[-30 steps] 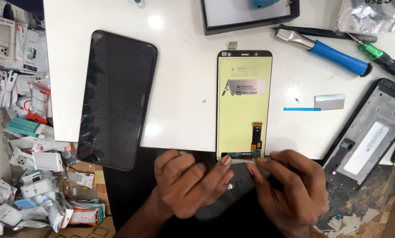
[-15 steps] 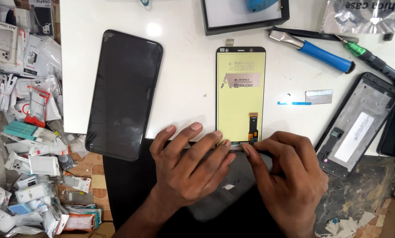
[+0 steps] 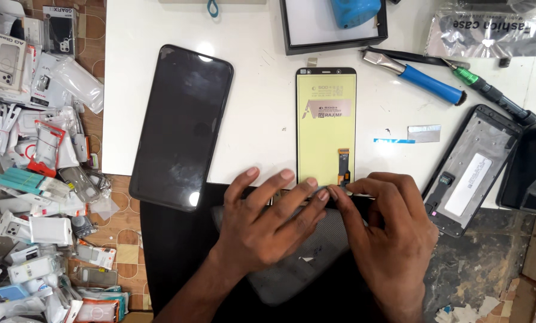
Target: The person sits at a repair bench and works on a replacement phone display assembly, peeling its protective film and pressing the flex cable, then places it on the bench and applies tape to a disassembled phone frame. At the end the person holds the phone frame and applies adhesive from a glue bottle onto it.
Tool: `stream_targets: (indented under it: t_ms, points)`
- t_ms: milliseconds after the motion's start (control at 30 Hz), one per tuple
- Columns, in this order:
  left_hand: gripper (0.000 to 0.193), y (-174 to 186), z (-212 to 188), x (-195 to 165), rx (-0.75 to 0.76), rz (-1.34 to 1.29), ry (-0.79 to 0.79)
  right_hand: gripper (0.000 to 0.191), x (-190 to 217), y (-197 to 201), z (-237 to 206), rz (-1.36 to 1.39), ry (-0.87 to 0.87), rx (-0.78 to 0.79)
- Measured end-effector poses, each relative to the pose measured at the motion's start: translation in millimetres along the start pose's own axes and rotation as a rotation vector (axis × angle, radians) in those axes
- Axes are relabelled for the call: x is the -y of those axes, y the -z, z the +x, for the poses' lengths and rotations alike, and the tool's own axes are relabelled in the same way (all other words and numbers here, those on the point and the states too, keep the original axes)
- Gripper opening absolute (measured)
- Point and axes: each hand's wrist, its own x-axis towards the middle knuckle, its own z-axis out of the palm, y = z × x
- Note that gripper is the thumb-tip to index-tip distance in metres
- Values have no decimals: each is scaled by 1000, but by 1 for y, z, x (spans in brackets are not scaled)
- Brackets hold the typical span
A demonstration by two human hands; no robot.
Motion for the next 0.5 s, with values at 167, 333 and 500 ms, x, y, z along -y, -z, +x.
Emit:
stream_targets:
  t_ms: [167, 333, 500]
  points:
    - [27, 0, 2, 3, 17, 2, -1, 35, 4, 2, 2, -35, -72, 5]
    - [29, 4, 3, 3, 0, -15, 26, 38, 6, 2, 3, -65, -137, -15]
    - [30, 4, 3, 6, -38, 10, 37, 37, 7, 0, 3, -65, -173, -28]
